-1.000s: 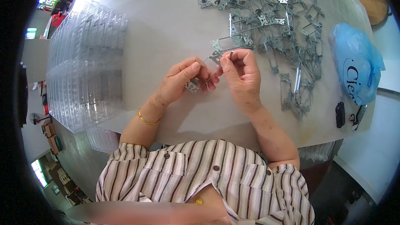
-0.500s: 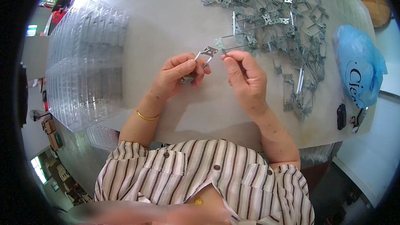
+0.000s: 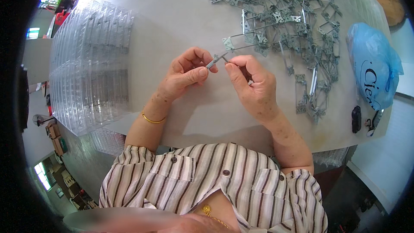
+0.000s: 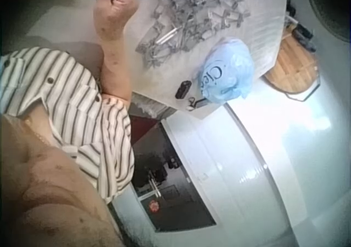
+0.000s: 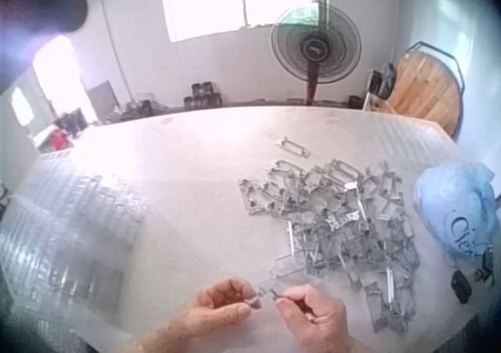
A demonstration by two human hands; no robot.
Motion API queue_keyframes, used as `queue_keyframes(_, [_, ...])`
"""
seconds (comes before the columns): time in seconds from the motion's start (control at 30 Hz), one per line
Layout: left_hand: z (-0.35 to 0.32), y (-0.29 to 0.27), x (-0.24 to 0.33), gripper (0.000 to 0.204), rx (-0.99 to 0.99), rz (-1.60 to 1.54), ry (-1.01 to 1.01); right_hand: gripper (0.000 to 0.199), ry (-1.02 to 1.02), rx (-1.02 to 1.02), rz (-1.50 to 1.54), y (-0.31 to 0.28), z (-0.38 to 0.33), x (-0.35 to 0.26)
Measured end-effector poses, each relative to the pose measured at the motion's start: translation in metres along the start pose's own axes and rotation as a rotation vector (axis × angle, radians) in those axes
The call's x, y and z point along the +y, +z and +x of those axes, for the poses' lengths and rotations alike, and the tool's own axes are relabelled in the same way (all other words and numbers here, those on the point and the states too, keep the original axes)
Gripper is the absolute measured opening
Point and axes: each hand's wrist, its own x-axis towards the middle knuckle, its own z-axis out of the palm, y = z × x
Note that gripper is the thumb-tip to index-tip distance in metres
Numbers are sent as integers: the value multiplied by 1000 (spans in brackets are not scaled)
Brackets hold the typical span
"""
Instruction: The person assembles small metal parts by hand, then places the assembled components into plastic packaging trays.
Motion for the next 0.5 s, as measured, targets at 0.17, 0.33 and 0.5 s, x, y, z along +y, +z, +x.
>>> queue_keyframes(0.17, [3, -3, -6, 37, -4, 147, 69, 11, -54, -20, -107, -3, 0, -1])
queue_keyframes(0.33, [0, -1, -4, 39, -27, 174, 34, 21, 124, -117, 165, -1, 3, -10])
queue_keyframes(0.5, [0, 3, 1, 43, -37, 245, 10, 19, 217, -185, 200, -7, 3, -5])
